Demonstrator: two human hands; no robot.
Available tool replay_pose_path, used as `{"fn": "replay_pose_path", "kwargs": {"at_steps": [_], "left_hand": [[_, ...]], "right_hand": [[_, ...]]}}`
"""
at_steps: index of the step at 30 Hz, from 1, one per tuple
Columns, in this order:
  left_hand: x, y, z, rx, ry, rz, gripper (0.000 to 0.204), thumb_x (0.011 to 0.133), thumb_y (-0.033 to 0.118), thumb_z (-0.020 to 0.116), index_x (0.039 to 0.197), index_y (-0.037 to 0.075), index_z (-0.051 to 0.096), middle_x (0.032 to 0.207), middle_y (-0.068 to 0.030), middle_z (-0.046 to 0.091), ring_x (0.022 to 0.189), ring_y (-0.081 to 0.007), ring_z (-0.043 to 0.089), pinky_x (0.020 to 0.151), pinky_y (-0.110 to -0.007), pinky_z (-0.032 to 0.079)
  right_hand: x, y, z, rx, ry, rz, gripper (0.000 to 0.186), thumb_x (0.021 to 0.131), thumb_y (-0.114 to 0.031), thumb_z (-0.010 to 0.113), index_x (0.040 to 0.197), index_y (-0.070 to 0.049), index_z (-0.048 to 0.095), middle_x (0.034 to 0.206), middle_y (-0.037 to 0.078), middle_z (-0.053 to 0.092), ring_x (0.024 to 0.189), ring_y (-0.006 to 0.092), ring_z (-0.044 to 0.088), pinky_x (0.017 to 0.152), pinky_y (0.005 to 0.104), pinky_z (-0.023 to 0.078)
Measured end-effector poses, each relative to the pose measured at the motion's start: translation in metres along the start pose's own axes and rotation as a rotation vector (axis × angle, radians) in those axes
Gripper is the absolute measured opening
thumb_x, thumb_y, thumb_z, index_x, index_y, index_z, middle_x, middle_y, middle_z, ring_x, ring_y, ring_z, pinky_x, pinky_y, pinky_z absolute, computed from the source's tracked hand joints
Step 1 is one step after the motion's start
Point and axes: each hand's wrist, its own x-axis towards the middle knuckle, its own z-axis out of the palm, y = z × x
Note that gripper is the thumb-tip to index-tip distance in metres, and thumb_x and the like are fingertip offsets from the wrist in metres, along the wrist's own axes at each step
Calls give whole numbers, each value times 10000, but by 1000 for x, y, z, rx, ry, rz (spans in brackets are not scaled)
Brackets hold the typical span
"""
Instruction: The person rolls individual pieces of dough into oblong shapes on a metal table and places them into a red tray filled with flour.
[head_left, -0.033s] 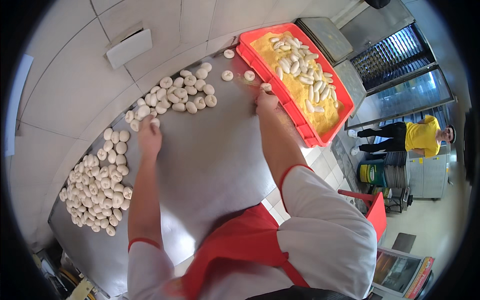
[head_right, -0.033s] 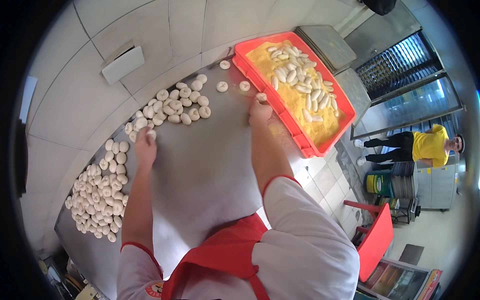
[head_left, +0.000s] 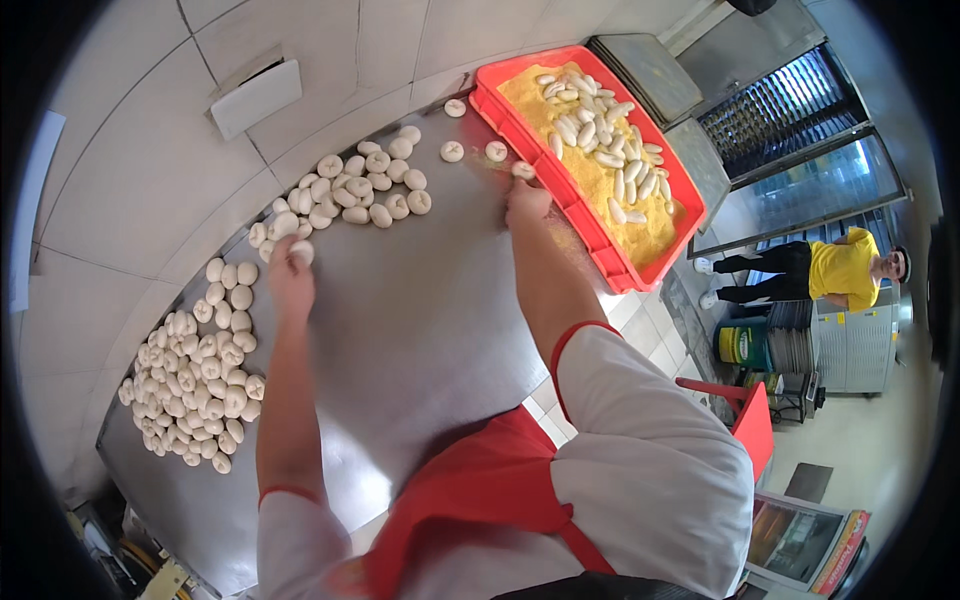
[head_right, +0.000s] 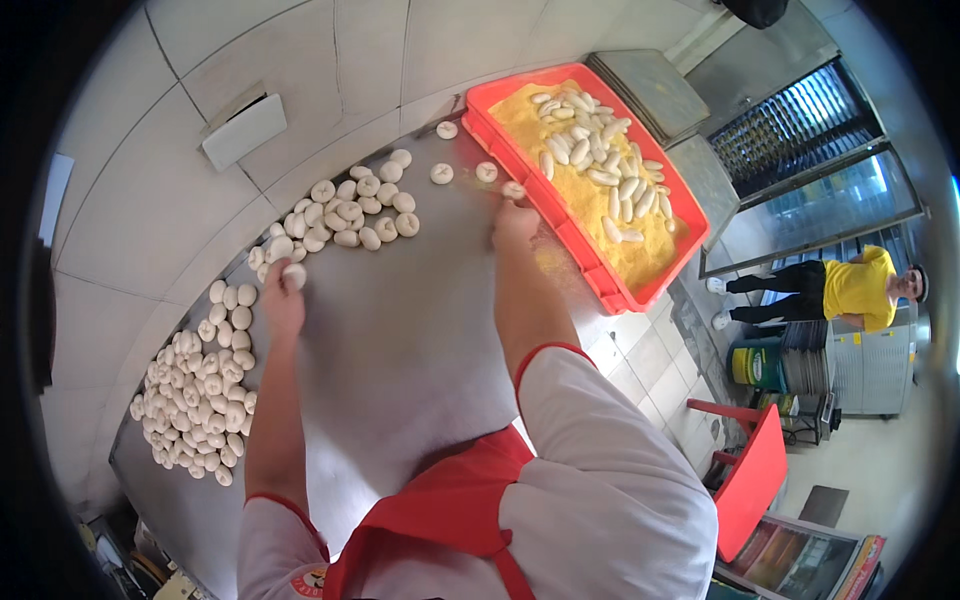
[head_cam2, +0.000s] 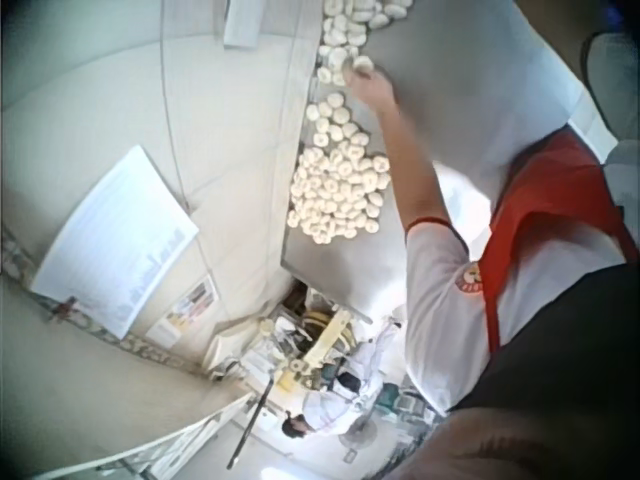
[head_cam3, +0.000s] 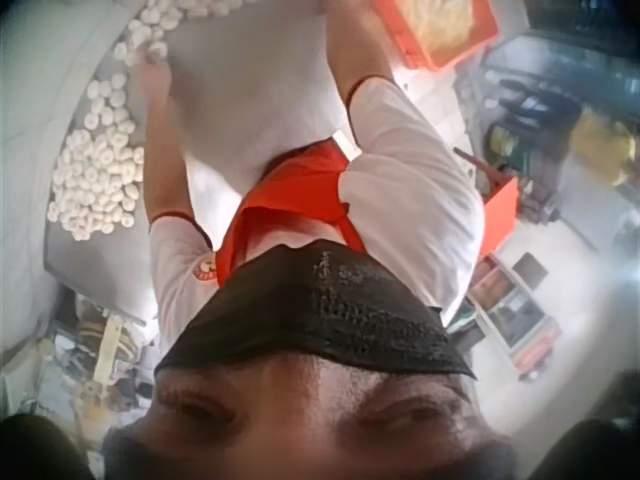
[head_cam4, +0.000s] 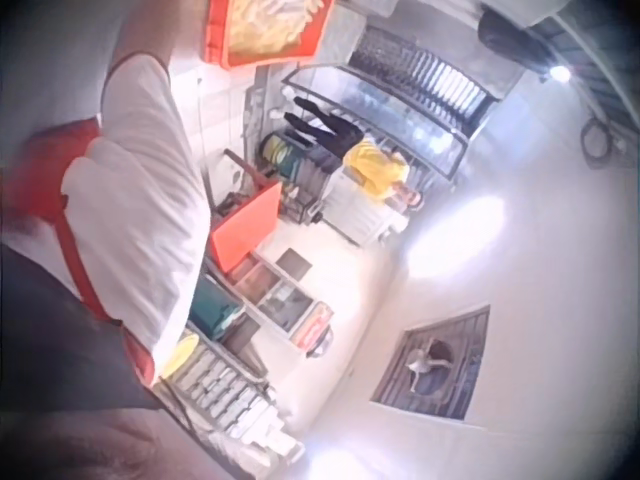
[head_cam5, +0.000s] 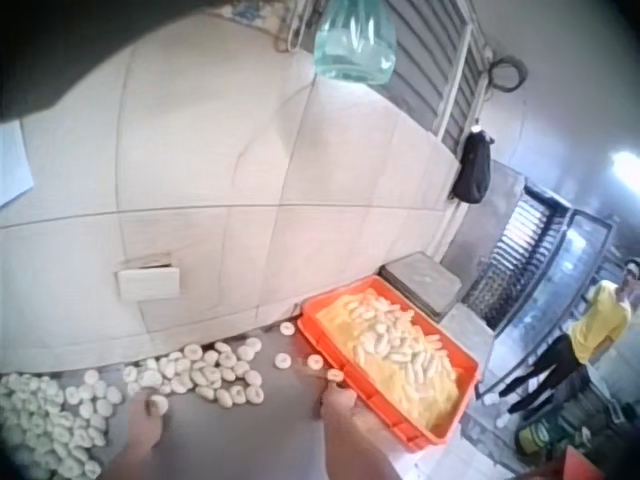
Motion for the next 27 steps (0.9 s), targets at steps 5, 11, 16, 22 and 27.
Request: {"fn": "replay_pose_path", "kwargs": {"at_steps": [5, 11, 16, 22, 27], "left_hand": [[-110, -7, -106, -986, 83, -673, 238, 1059, 196, 651, 1249, 53, 647, 1119, -36, 659, 947, -130, 626, 771, -288, 532], [-274, 40, -174, -784, 154, -752, 259, 997, 137, 751, 1217, 26, 671, 1087, -43, 675, 934, -131, 660, 802, -295, 560], [-377, 34, -218, -510, 155, -848, 239, 961, 121, 785, 1169, 24, 721, 1078, -61, 701, 946, -153, 679, 818, -304, 561], [-421, 46, -221, -20, -3, -486, 247, 928, 88, 763, 1165, 23, 737, 1139, -123, 741, 1007, -268, 713, 917, -407, 568], [-440, 42, -170, 263, -158, 30, 380, 961, 71, 656, 1336, 15, 666, 1350, -149, 688, 1291, -342, 645, 1132, -486, 500]], "right_hand": [[-79, -22, 37, 49, -267, -93, 216, 962, -237, 763, 993, -30, 706, 917, 74, 726, 835, 196, 673, 788, 352, 530], [-35, -3, 47, -328, -223, -379, 432, 1031, -418, 645, 1270, -64, 708, 1159, 148, 772, 1072, 304, 744, 889, 398, 580], [-73, -6, 42, 12, -443, -391, 244, 977, -169, 708, 1117, 15, 630, 1068, 146, 739, 909, 283, 705, 826, 406, 573], [-255, -13, -131, -343, -972, -1051, 176, 913, -1, 699, 1053, -46, 603, 1100, 116, 699, 965, 280, 663, 815, 368, 537], [-299, 62, -252, -662, -1257, -1056, 577, 961, -85, 699, 1499, -4, 505, 1487, 236, 572, 1399, 421, 532, 1141, 520, 449]]}}
